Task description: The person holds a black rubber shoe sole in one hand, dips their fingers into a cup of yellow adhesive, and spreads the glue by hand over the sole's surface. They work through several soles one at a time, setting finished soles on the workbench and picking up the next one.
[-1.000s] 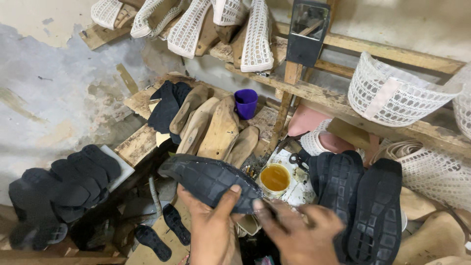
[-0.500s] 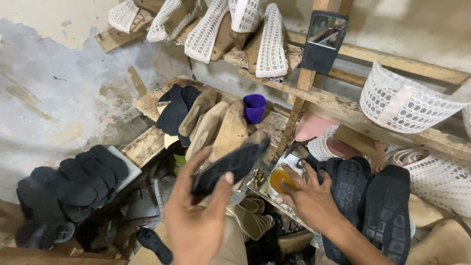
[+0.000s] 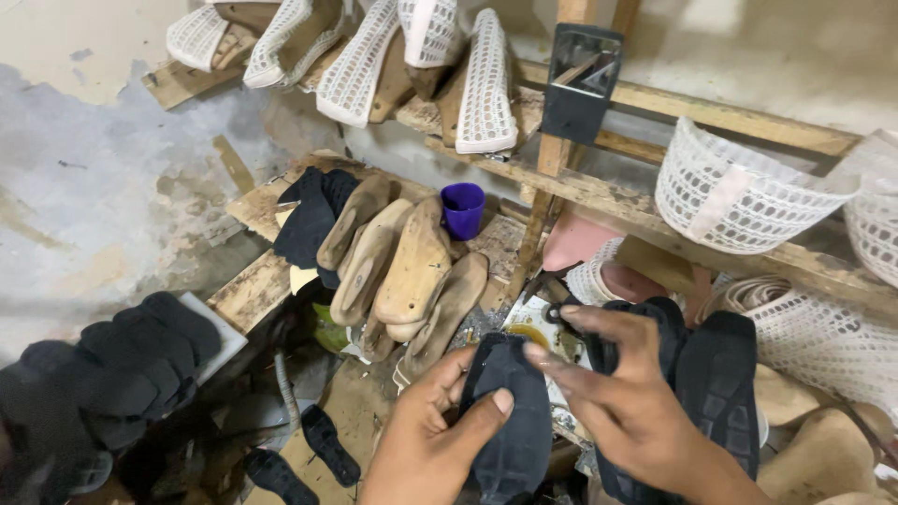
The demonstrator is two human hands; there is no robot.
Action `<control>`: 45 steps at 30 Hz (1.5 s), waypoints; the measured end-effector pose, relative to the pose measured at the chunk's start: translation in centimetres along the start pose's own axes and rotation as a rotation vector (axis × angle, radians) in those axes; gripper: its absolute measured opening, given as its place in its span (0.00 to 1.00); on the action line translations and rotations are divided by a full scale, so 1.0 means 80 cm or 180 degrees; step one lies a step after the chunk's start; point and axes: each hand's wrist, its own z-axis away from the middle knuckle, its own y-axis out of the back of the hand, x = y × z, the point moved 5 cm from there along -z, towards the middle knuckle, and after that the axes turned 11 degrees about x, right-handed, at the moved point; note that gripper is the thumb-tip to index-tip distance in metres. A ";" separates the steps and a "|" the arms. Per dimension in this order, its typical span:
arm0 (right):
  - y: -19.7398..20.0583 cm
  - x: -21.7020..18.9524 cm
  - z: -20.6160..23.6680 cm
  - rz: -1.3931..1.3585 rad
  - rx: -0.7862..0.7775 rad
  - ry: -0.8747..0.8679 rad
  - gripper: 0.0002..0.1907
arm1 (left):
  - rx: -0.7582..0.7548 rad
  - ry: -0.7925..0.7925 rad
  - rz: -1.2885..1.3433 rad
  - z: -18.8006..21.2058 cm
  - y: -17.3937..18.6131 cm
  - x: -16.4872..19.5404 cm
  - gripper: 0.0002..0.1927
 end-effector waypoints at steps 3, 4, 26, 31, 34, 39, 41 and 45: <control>0.008 -0.021 -0.007 0.1190 0.0454 0.1347 0.23 | 0.0075 0.0047 -0.0007 0.002 0.000 0.001 0.24; 0.012 -0.022 -0.010 0.1124 0.0708 0.1405 0.25 | 0.0149 0.0069 -0.0011 0.003 0.001 0.002 0.25; -0.013 0.020 0.035 -0.0957 0.0147 -0.1673 0.30 | -0.0197 0.0164 0.0180 0.012 -0.014 -0.015 0.30; 0.003 -0.029 0.001 0.1121 -0.0148 0.1241 0.29 | 0.0256 0.0178 0.0013 0.009 0.019 -0.019 0.30; 0.002 -0.037 -0.003 0.1060 -0.0072 0.1377 0.26 | 0.0158 -0.0066 -0.0121 0.007 0.028 -0.017 0.27; -0.009 -0.035 0.009 0.1046 -0.0315 0.1546 0.24 | 0.0352 0.0113 -0.0497 -0.001 0.038 -0.036 0.25; -0.012 -0.025 0.015 0.1009 -0.0289 0.1132 0.25 | 0.0446 0.0100 -0.0426 -0.005 0.046 -0.042 0.24; -0.038 -0.016 0.033 0.0824 -0.1065 0.1320 0.34 | 0.1084 0.0551 0.0064 -0.019 0.080 -0.069 0.24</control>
